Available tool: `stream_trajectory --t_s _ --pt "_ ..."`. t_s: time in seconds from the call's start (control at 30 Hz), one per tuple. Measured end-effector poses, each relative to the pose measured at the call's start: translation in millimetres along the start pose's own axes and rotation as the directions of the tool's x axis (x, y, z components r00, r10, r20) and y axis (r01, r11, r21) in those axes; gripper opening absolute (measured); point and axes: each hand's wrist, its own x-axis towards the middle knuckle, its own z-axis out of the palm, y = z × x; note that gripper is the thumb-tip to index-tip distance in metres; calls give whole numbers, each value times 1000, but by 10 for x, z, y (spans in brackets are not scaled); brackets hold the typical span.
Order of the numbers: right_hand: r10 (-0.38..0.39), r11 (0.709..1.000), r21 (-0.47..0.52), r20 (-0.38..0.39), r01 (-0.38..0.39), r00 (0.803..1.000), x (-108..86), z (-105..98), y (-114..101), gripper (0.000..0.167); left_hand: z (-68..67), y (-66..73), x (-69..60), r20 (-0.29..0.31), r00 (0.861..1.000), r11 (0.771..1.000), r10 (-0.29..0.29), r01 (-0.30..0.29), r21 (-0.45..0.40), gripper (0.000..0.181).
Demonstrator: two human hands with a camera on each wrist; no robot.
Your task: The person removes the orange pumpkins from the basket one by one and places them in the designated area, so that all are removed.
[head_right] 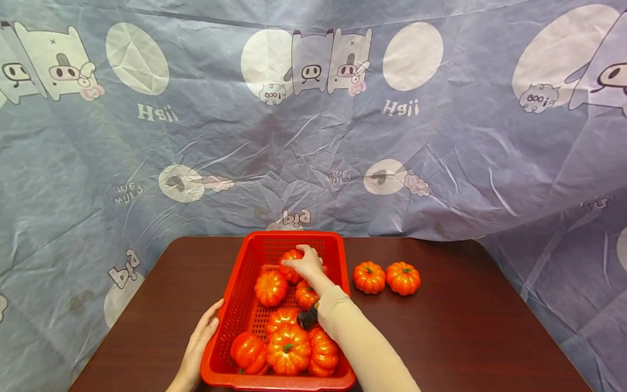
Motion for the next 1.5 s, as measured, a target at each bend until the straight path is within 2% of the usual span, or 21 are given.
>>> stream_trajectory --t_s 0.17,0.37,0.6,0.83,0.93,1.03,1.23,1.5 --pt "20 998 -60 -13 -21 1000 -8 -4 6 61 2 1 2 -9 1000 1000 -7 7 13 42" --pt "27 994 -109 -3 -27 1000 -16 -17 15 49 -1 -3 0 -6 1000 1000 3 -3 18 42" --pt "13 999 -43 84 -10 996 -24 -47 18 49 -1 -6 0 -5 1000 1000 13 -13 17 43" --pt "-18 996 -84 83 25 996 -36 -70 14 42 -1 -5 1 -1 1000 1000 26 -26 14 43" --pt "-15 996 -87 65 21 998 -47 -80 4 44 1 -7 0 0 1000 1000 27 -27 11 43" --pt "10 999 -49 45 -7 999 -62 -96 -19 50 4 -9 -2 -9 1000 1000 13 -13 11 43" --pt "73 991 112 21 -75 997 -73 -157 -113 59 7 -6 -8 -19 1000 1000 -11 11 7 43" --pt "39 977 212 -38 -30 998 -89 -281 -261 57 6 0 2 -13 1000 1000 -2 2 2 43"
